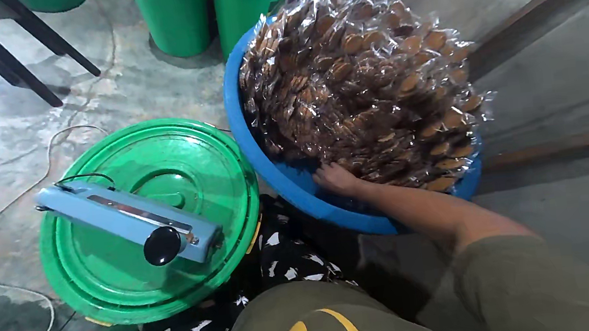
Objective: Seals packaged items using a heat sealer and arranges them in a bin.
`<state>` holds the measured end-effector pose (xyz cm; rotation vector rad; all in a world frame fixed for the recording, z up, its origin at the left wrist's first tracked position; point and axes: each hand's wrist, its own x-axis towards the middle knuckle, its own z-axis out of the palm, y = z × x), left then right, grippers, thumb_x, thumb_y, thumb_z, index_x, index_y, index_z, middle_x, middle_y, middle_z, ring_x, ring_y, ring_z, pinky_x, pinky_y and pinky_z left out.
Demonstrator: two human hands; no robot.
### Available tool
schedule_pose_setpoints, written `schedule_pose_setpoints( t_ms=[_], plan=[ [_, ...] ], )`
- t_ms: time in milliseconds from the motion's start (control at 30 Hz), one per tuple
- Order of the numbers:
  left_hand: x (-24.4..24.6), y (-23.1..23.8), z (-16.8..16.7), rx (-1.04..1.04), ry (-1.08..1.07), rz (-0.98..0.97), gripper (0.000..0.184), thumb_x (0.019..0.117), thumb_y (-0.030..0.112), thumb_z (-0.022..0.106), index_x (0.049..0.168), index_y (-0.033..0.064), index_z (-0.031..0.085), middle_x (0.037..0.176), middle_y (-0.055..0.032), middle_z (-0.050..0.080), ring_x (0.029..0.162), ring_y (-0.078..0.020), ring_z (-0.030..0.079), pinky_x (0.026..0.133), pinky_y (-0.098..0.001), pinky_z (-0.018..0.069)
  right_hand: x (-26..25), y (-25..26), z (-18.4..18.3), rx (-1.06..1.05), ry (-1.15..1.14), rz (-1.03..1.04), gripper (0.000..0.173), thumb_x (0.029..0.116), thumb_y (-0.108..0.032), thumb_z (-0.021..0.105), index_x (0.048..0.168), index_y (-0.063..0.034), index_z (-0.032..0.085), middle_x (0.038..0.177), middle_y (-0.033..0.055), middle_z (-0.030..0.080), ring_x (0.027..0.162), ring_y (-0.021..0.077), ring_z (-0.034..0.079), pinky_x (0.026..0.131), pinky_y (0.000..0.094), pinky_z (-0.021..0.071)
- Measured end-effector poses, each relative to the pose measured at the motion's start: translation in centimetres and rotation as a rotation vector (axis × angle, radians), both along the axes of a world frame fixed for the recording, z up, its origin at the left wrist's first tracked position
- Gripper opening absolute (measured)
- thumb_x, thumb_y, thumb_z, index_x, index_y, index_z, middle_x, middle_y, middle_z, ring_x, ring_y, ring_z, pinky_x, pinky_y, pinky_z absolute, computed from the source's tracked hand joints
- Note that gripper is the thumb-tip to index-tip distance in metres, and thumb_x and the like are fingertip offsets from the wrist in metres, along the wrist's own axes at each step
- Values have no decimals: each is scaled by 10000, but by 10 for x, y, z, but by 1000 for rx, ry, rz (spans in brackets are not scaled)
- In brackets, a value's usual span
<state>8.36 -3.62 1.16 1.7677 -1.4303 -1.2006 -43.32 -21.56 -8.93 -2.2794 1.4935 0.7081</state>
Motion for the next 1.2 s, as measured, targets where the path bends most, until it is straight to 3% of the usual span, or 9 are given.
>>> schedule_pose_setpoints(
  t_ms=[200,267,367,467,600,733,1000,1100,1200],
  plan=[
    [-127,-63,-9,-87,610,-382,858,984,646,464,1609,118,207,1458,-43,579,1276,-219,610,1044,-414,538,114,23,79,-903,-939,-222,371,839,-207,806,1093,39,696,1076,216,685,1005,335,684,877,450,586],
    [-156,-73,-16,24,813,-205,1004,923,739,456,1608,115,69,1459,-48,562,1264,-229,617,1011,-421,554,161,53,89,-802,-1189,-207,356,850,-189,791,1101,47,703,1076,215,690,1003,300,684,896,404,581],
    [-169,-75,-31,75,972,103,675,1028,512,482,1525,135,226,1150,52,665,991,-66,680,865,-271,589,201,87,86,-319,-1392,-208,497,806,-200,796,1176,105,663,1196,312,625,1130,422,617,971,533,511],
    [-159,-61,-53,-14,797,220,713,949,342,631,1490,74,251,1156,54,620,932,-27,658,778,-229,581,210,91,98,219,-1497,-521,310,900,-76,694,1097,142,596,1263,255,552,1148,255,571,943,355,505],
    [-141,-45,-64,-58,627,270,802,873,413,710,1466,40,321,1105,13,625,844,-39,668,693,-242,597,223,71,95,533,-1349,-748,134,1023,-25,510,1144,31,516,906,48,562,684,53,531,601,219,468],
    [-123,-57,-64,-83,492,386,613,916,91,629,1460,-13,364,1263,-158,578,1061,-158,631,880,-328,562,250,33,76,321,-1119,-599,357,1041,-38,460,1377,46,549,1102,182,663,897,170,620,817,330,521],
    [-61,-124,-80,-110,302,623,634,946,138,661,1487,-13,366,1371,-314,467,1141,-367,593,912,-469,546,307,-21,127,138,-783,49,469,1076,-253,521,1482,-18,511,1507,223,482,1363,372,499,1113,531,425],
    [-44,-133,-78,-76,229,628,574,969,150,651,1473,9,416,1413,-314,450,1196,-395,569,959,-511,518,332,0,126,156,-346,187,690,1058,-266,544,1635,-74,216,1644,252,268,1490,446,320,1145,630,336],
    [-38,-129,-82,-34,277,654,554,1023,174,581,1514,41,362,1382,-290,499,1156,-365,599,939,-510,521,332,11,103,0,-359,165,679,1037,-300,534,1631,-114,261,1582,241,392,1414,412,454,1064,547,462]
  ],
)
